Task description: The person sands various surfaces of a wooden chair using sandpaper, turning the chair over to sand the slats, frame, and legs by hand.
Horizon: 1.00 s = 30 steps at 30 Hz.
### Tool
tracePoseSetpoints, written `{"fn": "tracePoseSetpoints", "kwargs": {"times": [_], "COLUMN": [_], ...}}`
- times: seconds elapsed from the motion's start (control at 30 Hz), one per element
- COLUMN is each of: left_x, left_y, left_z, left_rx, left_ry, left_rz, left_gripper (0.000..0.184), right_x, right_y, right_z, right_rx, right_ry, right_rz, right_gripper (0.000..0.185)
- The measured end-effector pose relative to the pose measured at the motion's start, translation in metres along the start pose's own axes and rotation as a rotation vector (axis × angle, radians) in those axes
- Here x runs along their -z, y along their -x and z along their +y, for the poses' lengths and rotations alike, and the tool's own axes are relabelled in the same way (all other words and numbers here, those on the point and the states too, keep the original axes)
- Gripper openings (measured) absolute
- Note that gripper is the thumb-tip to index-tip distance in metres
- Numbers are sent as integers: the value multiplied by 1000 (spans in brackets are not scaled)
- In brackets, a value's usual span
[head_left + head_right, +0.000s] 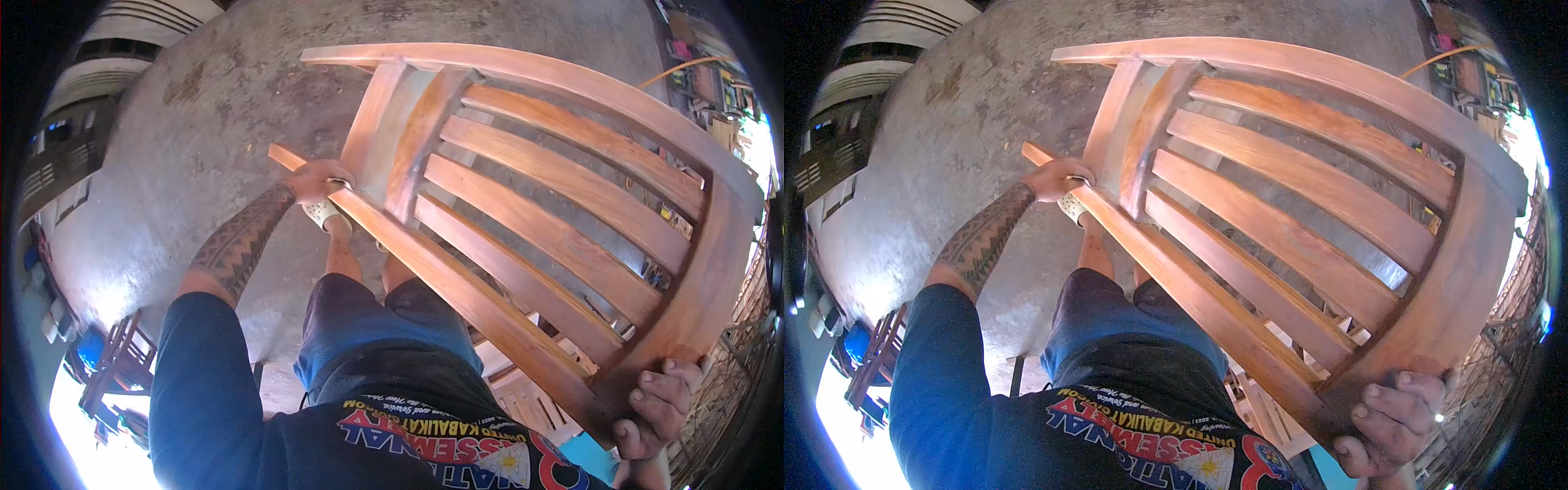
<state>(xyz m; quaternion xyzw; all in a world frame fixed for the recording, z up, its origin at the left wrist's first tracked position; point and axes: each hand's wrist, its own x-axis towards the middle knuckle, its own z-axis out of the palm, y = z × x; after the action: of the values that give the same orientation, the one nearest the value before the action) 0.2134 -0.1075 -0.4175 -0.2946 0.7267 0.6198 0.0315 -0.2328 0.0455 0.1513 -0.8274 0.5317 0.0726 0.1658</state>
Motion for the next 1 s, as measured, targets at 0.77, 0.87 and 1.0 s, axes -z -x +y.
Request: {"fn": "tracePoseSetpoints", "kwargs": {"times": [0.77, 0.87, 1.0], "left_x": [-95, -124, -143], "left_y": [37, 27, 28], "left_z": [-27, 17, 85], "left_rx": [41, -59, -134], "left_ry": [104, 215, 231], "left_rz": [571, 682, 859], "left_gripper": [42, 38, 33], "right_x": [0, 1, -1], "right_y": [17, 19, 13], "right_z": [-3, 4, 4], "right_rx": [-93, -60, -48], "right_ry": [-23, -52, -57], "right_rz": [-11, 8, 36], "right_gripper": [34, 33, 34]}}
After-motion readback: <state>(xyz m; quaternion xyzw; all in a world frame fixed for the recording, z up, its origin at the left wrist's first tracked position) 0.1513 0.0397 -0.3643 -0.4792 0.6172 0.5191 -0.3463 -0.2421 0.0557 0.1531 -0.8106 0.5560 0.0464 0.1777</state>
